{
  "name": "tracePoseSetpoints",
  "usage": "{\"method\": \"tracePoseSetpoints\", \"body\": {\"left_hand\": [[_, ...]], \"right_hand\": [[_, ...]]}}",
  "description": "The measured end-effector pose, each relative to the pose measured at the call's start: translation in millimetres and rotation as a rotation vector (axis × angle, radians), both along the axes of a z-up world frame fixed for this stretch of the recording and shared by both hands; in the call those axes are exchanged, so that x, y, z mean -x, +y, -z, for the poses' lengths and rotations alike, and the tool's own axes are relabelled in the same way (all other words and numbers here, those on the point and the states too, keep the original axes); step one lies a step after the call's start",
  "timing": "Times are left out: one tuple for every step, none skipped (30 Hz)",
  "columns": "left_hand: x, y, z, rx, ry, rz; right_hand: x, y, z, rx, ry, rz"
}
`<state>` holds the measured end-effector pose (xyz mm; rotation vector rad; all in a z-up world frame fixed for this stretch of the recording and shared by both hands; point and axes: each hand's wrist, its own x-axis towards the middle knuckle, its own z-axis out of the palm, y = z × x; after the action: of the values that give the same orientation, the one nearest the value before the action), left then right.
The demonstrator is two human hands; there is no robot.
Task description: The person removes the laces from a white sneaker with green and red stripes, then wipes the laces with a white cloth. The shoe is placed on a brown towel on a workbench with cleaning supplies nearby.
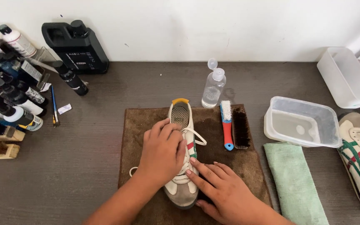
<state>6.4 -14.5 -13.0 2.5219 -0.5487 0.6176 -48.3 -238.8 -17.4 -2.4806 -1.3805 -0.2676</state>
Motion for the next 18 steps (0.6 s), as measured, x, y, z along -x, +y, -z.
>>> {"method": "tracePoseSetpoints", "body": {"left_hand": [[0,1,-2,-0.002,-0.002,0.002],[0,2,-3,0.011,-0.013,0.003],[1,3,-4,0.024,-0.024,0.004],[2,2,-8,0.024,-0.020,0.006],[4,1,-11,-0.065,-0.101,-0.060],[6,0,-13,-0.153,-0.182,-0.127],[6,0,-12,-0.152,-0.178,-0.127],[5,-1,-12,-0.173,-0.183,-0.116],[4,-1,-13,-0.193,-0.189,-0.105],[3,-1,-10,-0.192,-0.194,-0.109],[2,-1,-9,-0.162,-0.146,-0.082],[2,0,-7,-0.133,-0.098,-0.055],[1,0,-6,-0.133,-0.102,-0.058],[-1,1,-5,-0.084,-0.049,-0.021],[-2,1,-4,-0.035,0.003,0.016],[-3,2,-2,-0.035,0.000,0.016],[-5,3,1,0.017,0.043,0.048],[-6,3,4,0.067,0.088,0.081]], "right_hand": [[0,0,1,-0.002,-0.002,0.002],[0,0,2,-0.011,0.001,0.002],[0,0,3,-0.019,0.005,0.001],[0,0,2,-0.019,0.009,0.004],[0,0,2,-0.010,0.006,0.013],[1,0,3,0.001,0.005,0.021],[3,0,3,0.002,0.009,0.021],[2,0,2,0.009,0.018,0.024],[2,0,0,0.016,0.027,0.026],[2,0,0,0.018,0.022,0.023],[2,0,0,0.022,0.021,0.022],[2,1,0,0.025,0.020,0.021],[1,0,1,0.025,0.016,0.018],[1,0,2,0.019,0.005,0.013],[1,0,3,0.013,-0.006,0.008],[1,0,3,0.014,-0.009,0.009],[0,0,3,0.008,-0.007,0.002],[1,0,3,0.001,-0.003,-0.003]]}}
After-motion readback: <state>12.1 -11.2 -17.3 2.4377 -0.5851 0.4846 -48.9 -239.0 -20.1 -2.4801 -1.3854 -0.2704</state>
